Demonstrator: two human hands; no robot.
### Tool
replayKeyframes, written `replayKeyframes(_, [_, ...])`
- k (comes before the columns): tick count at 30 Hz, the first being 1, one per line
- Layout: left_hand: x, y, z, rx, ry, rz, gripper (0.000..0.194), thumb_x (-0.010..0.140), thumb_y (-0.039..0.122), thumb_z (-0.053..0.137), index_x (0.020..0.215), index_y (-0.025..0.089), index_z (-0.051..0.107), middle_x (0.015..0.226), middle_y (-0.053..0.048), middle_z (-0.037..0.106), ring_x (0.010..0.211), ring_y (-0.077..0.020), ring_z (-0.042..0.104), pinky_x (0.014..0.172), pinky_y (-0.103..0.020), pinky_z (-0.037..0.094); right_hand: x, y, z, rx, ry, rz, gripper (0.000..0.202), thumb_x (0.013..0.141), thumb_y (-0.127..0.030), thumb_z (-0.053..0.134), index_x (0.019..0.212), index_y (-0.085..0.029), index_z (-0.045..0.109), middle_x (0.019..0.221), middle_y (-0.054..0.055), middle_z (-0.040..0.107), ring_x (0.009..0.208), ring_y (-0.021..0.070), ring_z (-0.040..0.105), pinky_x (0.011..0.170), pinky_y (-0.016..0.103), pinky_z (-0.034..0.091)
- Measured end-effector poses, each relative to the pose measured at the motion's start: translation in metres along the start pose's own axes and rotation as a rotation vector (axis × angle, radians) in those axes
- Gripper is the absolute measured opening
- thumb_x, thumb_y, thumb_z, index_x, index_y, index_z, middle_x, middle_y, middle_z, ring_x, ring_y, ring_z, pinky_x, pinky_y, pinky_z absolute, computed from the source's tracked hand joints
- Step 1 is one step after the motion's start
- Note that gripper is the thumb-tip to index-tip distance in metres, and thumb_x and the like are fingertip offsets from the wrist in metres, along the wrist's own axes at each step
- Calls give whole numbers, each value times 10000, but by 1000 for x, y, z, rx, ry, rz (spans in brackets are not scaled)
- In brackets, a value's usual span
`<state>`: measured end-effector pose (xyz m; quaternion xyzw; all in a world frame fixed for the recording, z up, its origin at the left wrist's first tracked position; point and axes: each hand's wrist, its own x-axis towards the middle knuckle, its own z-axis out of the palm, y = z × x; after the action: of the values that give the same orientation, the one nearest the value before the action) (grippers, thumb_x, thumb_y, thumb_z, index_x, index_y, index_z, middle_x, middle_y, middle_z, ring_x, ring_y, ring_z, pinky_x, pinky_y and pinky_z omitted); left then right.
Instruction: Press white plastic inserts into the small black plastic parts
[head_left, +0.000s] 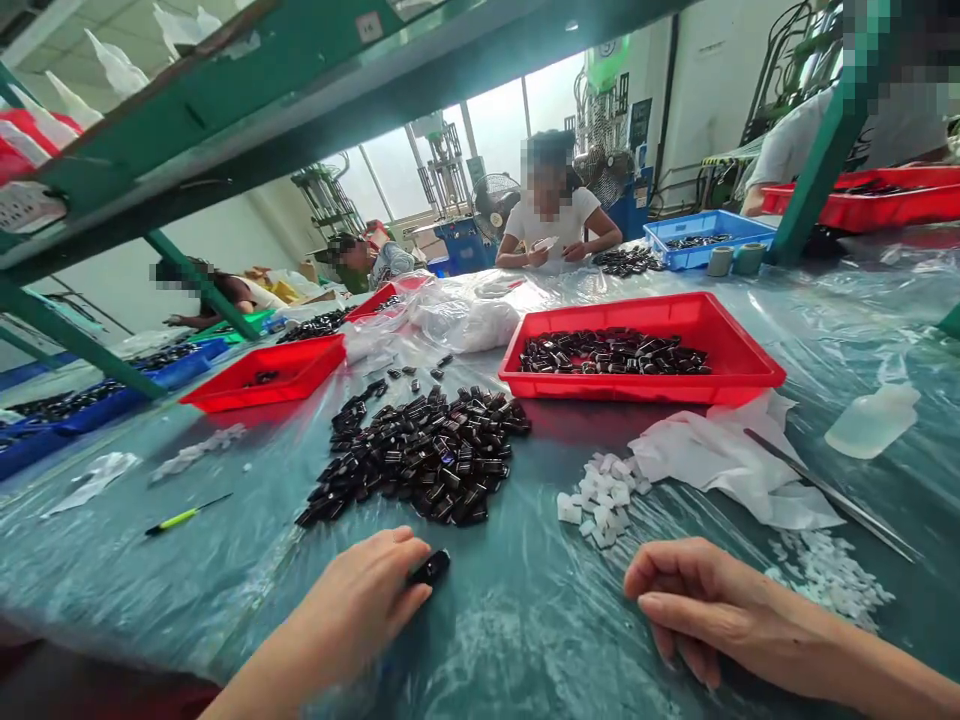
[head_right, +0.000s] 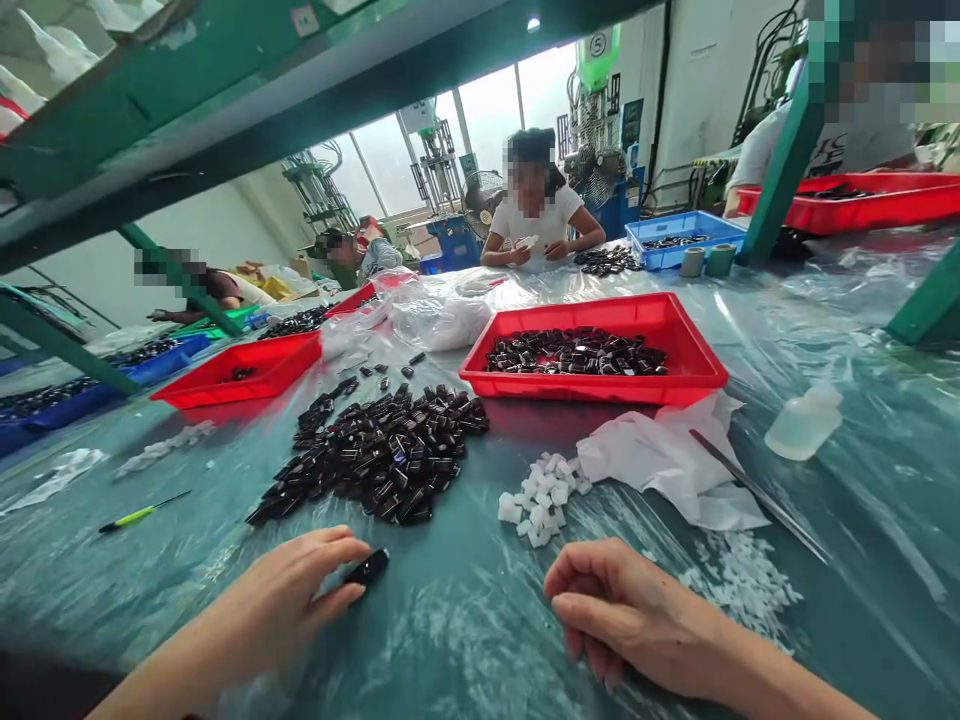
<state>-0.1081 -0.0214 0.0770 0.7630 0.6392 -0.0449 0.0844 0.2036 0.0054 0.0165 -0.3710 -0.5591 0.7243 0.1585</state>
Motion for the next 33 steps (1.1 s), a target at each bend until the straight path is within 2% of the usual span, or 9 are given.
replayKeyframes(4, [-6,22,16,81,-52,-106,308,829,172,288,832,196,595,855,-72,589,802,-208,561,718,-308,411,0,0,1,-72,5,-2,200,821,-358,502,809,-158,497,623,-27,538,450,42,434,420,151,356])
replayKeyframes(7, [2,46,10,-172,-85,43,283,847,192,301,922,208,573,871,-48,582,791,-172,541,724,-277,398,-1,1,2,-158,72,-58,204,828,-370,495,854,-169,514,635,-28,498,505,65,432,445,166,371])
replayKeyframes(10, [15,74,2,-473,-172,158,292,790,230,459,1078,247,503,853,-2,584,794,-147,515,716,-235,394,-3,3,2,-238,194,-195,218,820,-362,517,940,-185,558,643,-29,455,565,83,414,502,184,378])
replayKeyframes(13, [34,101,1,-683,-276,285,256,692,164,548,940,222,521,702,48,542,652,-103,478,598,-193,374,-5,3,1,-252,241,-297,270,812,-372,528,991,-184,602,686,-2,505,598,100,438,535,206,385])
replayKeyframes(15, [49,112,4,-795,-287,322,159,659,119,546,798,193,522,619,60,490,567,-79,435,515,-180,337,-6,0,0,-254,285,-335,257,801,-363,539,943,-175,642,717,20,558,620,115,476,557,219,403])
replayKeyframes(18, [65,118,10,-1053,-351,289,103,662,128,572,737,168,514,586,54,482,535,-68,438,498,-174,354,-5,-4,-2,-164,321,-302,200,784,-324,556,839,-158,653,669,17,593,586,108,505,543,212,410])
replayKeyframes(22, [74,115,19,-1447,-414,129,212,660,264,668,783,142,545,584,35,533,459,-63,482,453,-181,401,-1,-6,0,107,222,-177,173,742,-303,600,780,-134,606,602,2,608,483,76,498,489,194,410])
replayKeyframes(27, [77,114,30,-1599,-407,35,229,662,307,697,734,105,618,558,-11,600,460,-81,548,462,-173,434,3,-5,3,273,163,-69,201,687,-302,643,756,-123,583,578,3,620,431,54,483,460,176,401])
replayKeyframes(33, [75,114,36,-1686,-462,63,255,727,337,640,765,86,662,613,-46,625,547,-84,572,543,-171,458,3,-6,3,269,180,-32,152,698,-265,611,730,-122,572,578,0,614,439,48,479,459,163,384])
